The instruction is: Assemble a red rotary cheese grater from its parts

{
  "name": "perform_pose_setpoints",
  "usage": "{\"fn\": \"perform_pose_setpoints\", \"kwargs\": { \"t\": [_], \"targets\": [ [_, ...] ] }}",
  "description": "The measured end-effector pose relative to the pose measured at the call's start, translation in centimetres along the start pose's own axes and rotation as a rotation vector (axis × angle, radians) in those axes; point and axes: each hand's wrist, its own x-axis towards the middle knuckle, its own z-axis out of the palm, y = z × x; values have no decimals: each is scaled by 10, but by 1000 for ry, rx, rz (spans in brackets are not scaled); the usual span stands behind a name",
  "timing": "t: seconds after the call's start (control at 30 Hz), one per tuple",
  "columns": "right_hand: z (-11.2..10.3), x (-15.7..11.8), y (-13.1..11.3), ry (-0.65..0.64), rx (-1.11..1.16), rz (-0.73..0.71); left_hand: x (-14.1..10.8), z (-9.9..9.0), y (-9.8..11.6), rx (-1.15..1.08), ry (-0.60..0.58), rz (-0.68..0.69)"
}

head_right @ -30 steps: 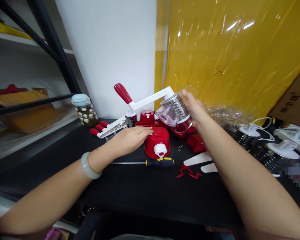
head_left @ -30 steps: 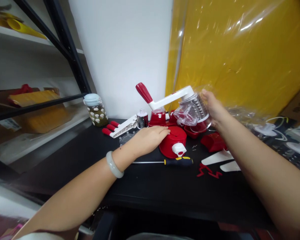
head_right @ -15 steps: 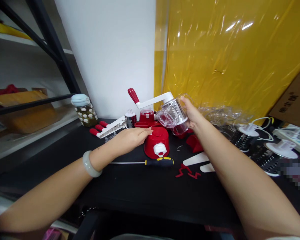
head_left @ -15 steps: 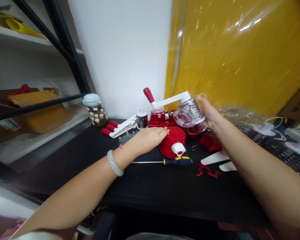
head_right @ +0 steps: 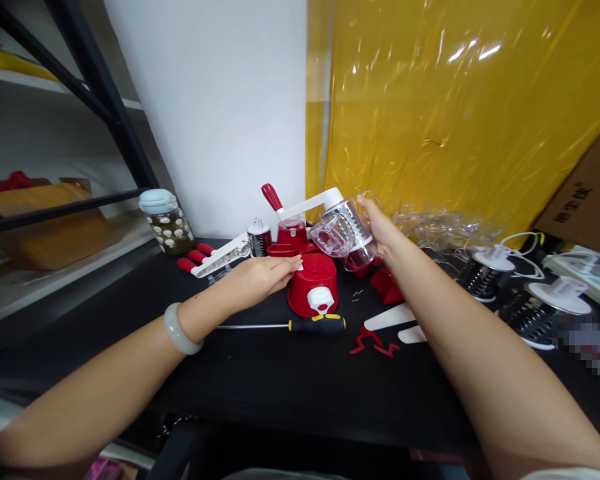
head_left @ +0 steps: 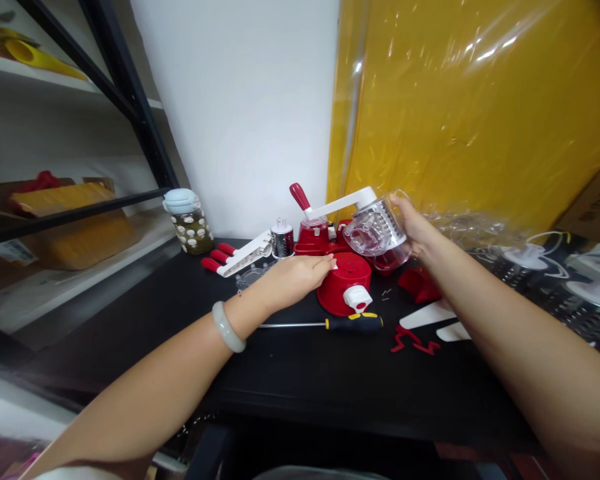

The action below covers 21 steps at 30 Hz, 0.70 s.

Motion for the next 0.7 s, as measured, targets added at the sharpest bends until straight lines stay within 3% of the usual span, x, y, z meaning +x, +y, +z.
{"fn": "perform_pose_setpoints", "kwargs": {
  "t": [0.2,0.5,0.6,0.7],
  "targets": [
    [0,2,3,59,-60,-95,-1,0,-2,-36,24,7],
    [12,-4,-1,223,-47,-109,-3,7,-2,22,156,39],
    [13,-5,-4,231,-130,-205,-2,9,0,53,199,16],
    [12,-5,-6,244,-269,-390,-2,11,3,100,245,6]
  ]
}}
